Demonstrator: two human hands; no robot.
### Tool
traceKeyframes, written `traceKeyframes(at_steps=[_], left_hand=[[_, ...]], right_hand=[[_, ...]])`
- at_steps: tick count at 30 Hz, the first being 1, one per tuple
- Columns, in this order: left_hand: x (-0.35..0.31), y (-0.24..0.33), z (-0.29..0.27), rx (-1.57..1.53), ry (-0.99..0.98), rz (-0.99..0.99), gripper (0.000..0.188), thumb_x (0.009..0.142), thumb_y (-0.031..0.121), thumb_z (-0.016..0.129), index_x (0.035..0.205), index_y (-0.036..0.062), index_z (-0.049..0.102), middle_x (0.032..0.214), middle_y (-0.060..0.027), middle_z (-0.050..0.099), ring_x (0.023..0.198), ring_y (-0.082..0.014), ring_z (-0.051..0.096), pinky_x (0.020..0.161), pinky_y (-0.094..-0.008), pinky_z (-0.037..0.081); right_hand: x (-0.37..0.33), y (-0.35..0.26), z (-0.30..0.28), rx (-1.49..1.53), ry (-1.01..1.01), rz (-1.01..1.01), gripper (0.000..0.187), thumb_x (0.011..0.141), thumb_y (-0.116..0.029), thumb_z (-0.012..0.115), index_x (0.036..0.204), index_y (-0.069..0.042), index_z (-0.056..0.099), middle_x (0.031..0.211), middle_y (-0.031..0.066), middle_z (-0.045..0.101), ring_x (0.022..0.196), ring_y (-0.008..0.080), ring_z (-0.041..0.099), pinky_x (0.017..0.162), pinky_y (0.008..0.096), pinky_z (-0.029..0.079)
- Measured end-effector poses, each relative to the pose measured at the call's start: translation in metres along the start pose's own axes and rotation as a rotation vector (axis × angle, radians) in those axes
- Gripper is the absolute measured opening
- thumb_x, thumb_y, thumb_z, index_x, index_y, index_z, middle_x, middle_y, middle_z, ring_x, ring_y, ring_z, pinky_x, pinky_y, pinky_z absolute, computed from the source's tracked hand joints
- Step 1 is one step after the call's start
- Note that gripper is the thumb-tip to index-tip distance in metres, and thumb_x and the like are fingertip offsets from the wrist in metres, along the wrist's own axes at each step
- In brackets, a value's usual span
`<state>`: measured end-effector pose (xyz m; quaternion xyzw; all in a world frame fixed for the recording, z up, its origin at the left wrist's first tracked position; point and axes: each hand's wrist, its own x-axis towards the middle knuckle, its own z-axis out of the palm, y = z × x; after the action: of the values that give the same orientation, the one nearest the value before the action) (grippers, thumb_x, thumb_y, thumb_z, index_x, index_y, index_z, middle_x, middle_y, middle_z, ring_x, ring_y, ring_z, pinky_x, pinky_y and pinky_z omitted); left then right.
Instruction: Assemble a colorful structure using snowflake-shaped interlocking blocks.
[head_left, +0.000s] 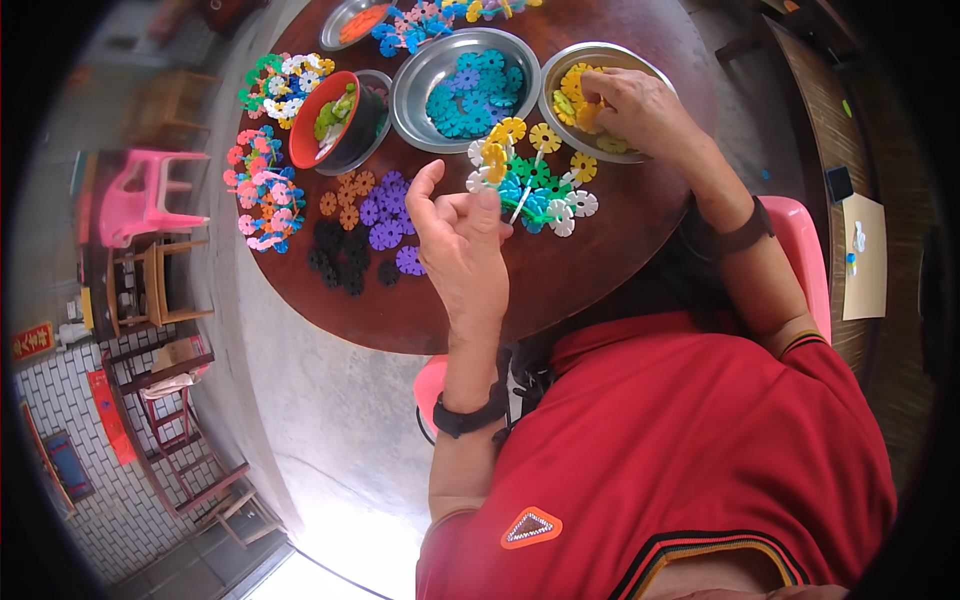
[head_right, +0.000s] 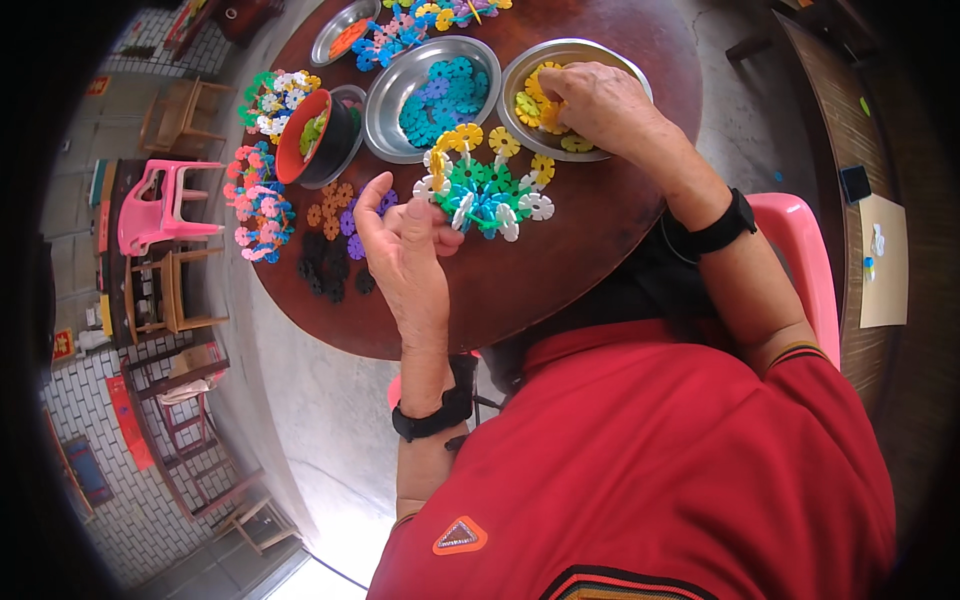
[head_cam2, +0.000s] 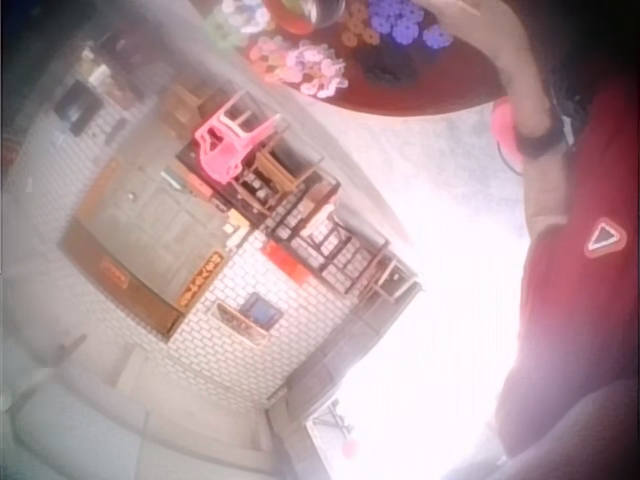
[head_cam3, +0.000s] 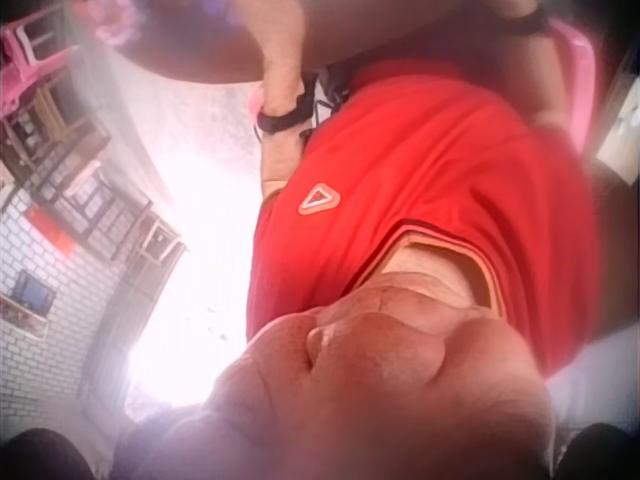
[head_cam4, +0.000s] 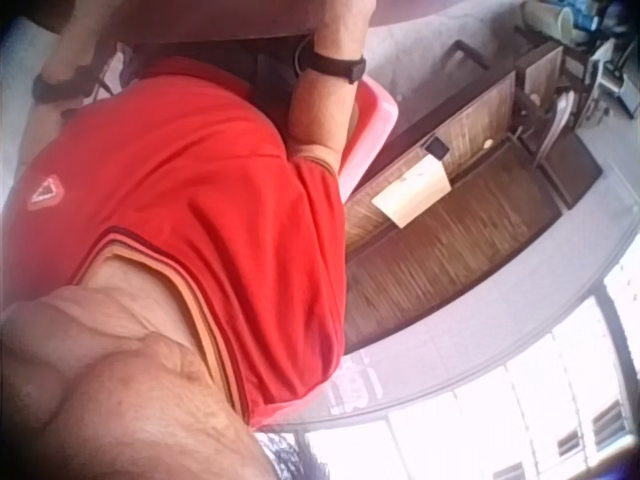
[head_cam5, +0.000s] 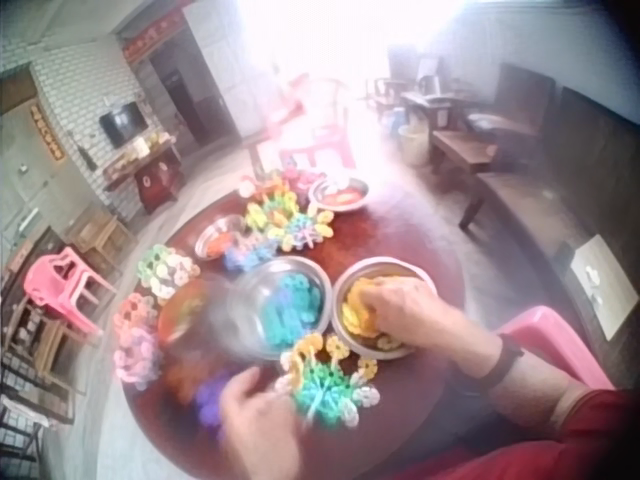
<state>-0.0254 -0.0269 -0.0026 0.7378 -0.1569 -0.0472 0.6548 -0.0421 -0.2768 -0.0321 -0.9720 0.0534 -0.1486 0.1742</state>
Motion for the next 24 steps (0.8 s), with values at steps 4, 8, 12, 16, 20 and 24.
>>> traceKeyframes(at_steps=[4,8,12,16,20,24], left_hand=[[-0.004,-0.004,0.004,0.222,-0.010,0.271,0.050,0.078,0.010,0.073,0.117,-0.0001,0.042,0.081,-0.0045,0.057,0.063,-0.0099,0.057,0.054,-0.0217,0.045],[-0.003,-0.011,0.000,0.330,-0.089,0.270,0.041,0.073,0.003,0.075,0.105,0.0013,0.050,0.083,-0.0039,0.056,0.065,-0.0097,0.057,0.057,-0.0226,0.046],[-0.001,0.000,0.001,0.430,-0.077,0.360,0.022,0.074,0.006,0.076,0.084,0.0026,0.057,0.081,-0.0032,0.057,0.064,-0.0090,0.057,0.056,-0.0225,0.046],[-0.004,-0.003,0.001,0.458,-0.037,0.276,0.018,0.077,0.010,0.074,0.080,0.0041,0.058,0.073,-0.0070,0.057,0.061,-0.0197,0.058,0.056,-0.0314,0.045],[-0.003,-0.008,0.001,0.391,0.036,0.232,0.019,0.085,0.018,0.070,0.084,0.0014,0.060,0.066,-0.0002,0.059,0.058,-0.0060,0.051,0.055,-0.0204,0.042],[-0.004,-0.011,0.001,0.320,0.074,0.244,0.021,0.088,0.021,0.067,0.085,0.0016,0.060,0.068,0.0014,0.059,0.061,-0.0053,0.051,0.054,-0.0197,0.041]], right_hand=[[0.000,0.003,0.001,0.009,0.027,-0.030,0.015,0.074,-0.010,0.058,0.085,-0.002,0.052,0.078,0.0133,0.058,0.079,0.0328,0.058,0.069,0.0417,0.045],[-0.001,0.002,-0.001,0.084,0.060,-0.028,0.011,0.074,-0.010,0.059,0.083,-0.003,0.054,0.078,0.0137,0.061,0.082,0.0329,0.059,0.071,0.0429,0.046],[-0.004,-0.013,-0.023,0.144,0.143,-0.105,0.012,0.075,-0.009,0.060,0.083,-0.003,0.053,0.075,0.0136,0.060,0.076,0.0324,0.059,0.067,0.0414,0.045],[-0.011,-0.055,-0.032,0.523,0.062,-0.188,0.014,0.077,-0.006,0.061,0.086,-0.003,0.051,0.071,0.0108,0.056,0.067,0.0272,0.057,0.062,0.0366,0.044],[-0.011,-0.076,-0.018,0.591,0.011,-0.185,0.017,0.076,-0.006,0.063,0.091,-0.004,0.054,0.069,0.0100,0.060,0.064,0.0263,0.059,0.060,0.0356,0.045],[-0.008,-0.081,-0.016,0.663,-0.039,-0.179,0.019,0.076,-0.004,0.061,0.095,-0.004,0.055,0.068,0.0096,0.060,0.059,0.0237,0.058,0.057,0.0342,0.045]])
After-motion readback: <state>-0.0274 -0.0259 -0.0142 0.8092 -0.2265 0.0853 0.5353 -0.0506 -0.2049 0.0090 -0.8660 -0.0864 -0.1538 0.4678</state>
